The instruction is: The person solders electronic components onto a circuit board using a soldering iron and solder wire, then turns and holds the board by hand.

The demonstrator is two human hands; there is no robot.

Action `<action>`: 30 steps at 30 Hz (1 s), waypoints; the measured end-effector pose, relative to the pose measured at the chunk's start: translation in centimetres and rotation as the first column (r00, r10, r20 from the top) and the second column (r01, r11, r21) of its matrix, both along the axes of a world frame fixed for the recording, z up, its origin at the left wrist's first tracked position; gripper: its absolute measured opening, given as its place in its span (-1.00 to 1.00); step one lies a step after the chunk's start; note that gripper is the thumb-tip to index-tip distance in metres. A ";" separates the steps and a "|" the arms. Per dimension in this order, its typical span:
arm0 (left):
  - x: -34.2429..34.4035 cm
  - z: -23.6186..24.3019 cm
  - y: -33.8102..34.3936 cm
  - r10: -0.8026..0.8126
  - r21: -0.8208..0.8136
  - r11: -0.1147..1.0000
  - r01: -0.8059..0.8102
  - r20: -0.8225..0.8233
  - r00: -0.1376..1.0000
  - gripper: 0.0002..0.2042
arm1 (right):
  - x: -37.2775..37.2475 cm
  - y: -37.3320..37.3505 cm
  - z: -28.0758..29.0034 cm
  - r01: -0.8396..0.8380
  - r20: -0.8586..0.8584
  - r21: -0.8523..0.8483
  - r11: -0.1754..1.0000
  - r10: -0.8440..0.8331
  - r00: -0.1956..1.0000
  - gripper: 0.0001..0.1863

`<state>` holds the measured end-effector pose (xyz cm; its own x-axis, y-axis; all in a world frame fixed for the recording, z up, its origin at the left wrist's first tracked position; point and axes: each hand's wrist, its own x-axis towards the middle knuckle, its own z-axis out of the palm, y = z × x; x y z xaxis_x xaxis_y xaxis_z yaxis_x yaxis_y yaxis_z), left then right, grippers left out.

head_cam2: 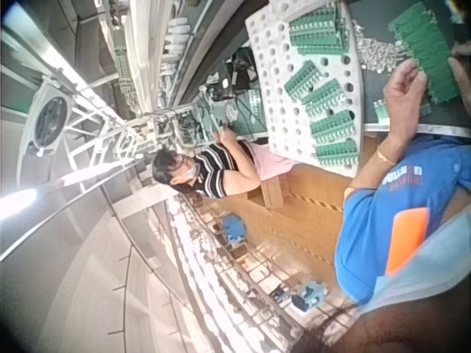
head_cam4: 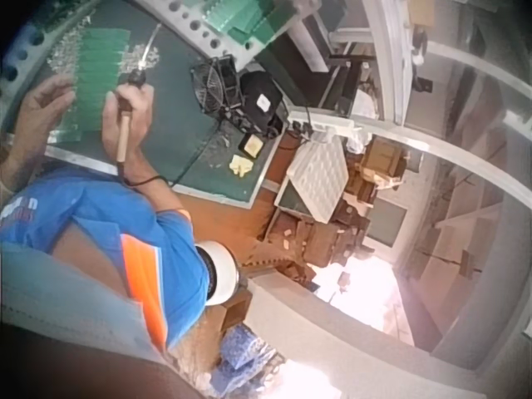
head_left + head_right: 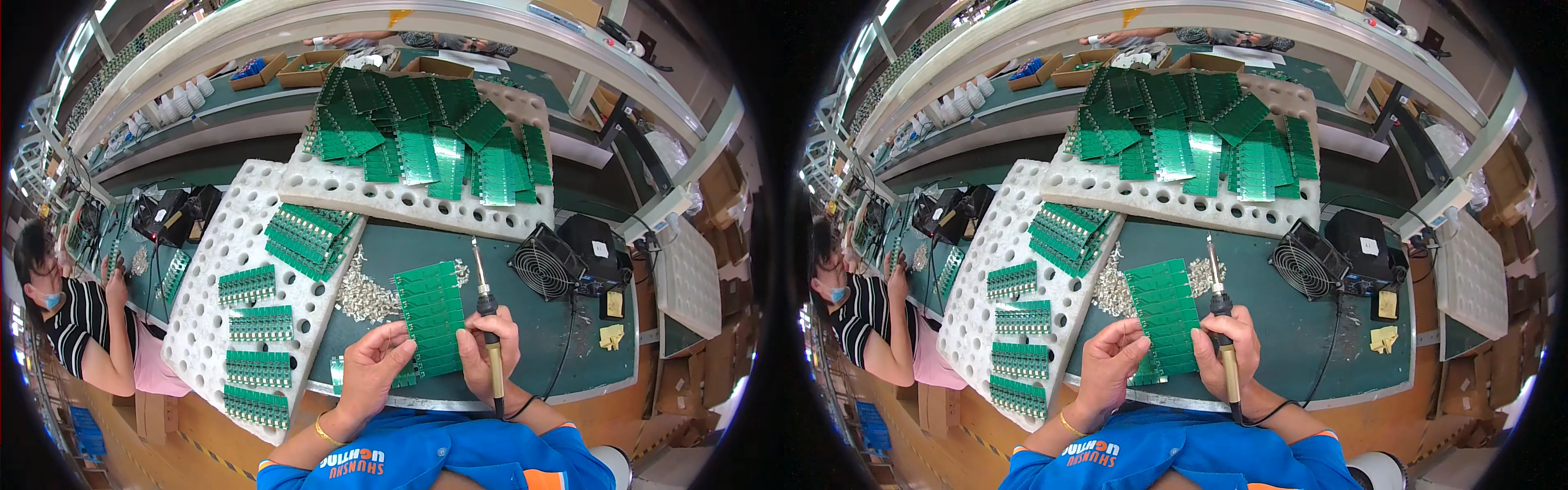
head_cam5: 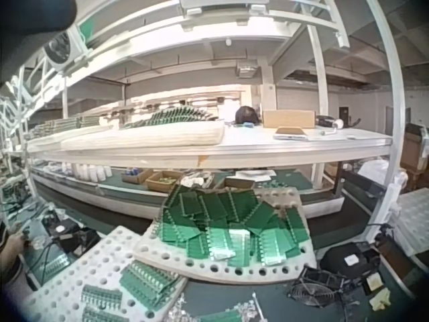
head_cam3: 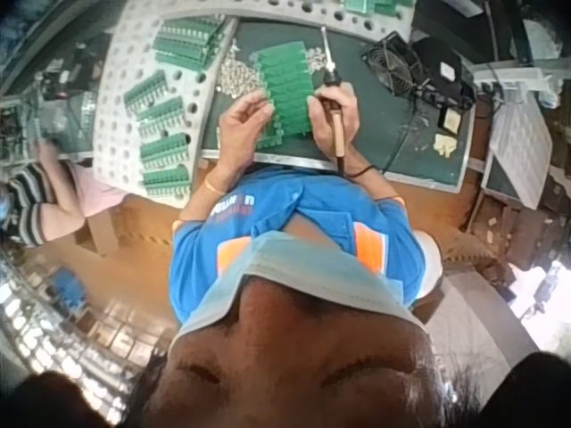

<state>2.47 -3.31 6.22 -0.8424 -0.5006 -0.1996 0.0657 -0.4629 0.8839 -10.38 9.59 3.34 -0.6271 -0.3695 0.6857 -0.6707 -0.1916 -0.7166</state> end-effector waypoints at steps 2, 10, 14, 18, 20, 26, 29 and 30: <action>-0.1 0.1 0.0 -0.005 -0.006 1.000 0.005 0.018 1.000 -0.72 | 0.0 0.0 0.1 0.003 -0.007 -0.011 1.000 -0.003 1.000 -0.67; 0.0 -0.2 0.1 0.003 0.035 0.999 -0.003 0.019 1.000 -0.72 | 0.1 0.5 0.1 -0.001 -0.126 -0.010 1.000 0.000 0.992 -0.65; 0.0 -0.2 0.1 -0.017 0.046 0.999 0.017 -0.001 1.000 -0.72 | 0.1 0.5 0.0 0.006 -0.091 -0.026 1.000 -0.008 0.996 -0.65; 0.1 -0.5 0.0 0.026 0.059 0.998 -0.025 -0.020 0.999 -0.71 | 0.2 1.0 -0.4 -0.032 -0.029 -0.016 0.999 0.031 0.999 -0.65; -0.1 -0.2 -0.2 0.033 0.079 0.996 -0.027 -0.072 0.997 -0.72 | 0.5 1.5 -0.5 -0.052 0.002 -0.005 0.999 0.052 0.999 -0.65; -0.7 0.2 -0.2 0.063 0.080 0.995 -0.057 -0.069 0.996 -0.73 | 0.7 2.4 -0.8 -0.083 0.068 0.007 0.997 0.082 0.994 -0.67; -0.6 0.0 -0.4 0.065 0.090 0.994 -0.059 -0.069 0.996 -0.75 | 0.8 2.7 -1.0 -0.079 0.037 -0.002 0.997 0.079 0.996 -0.66; -0.6 -0.1 -0.4 0.049 0.099 0.994 -0.043 -0.061 0.997 -0.77 | 0.8 2.9 -1.0 -0.082 0.025 0.005 0.997 0.082 0.996 -0.67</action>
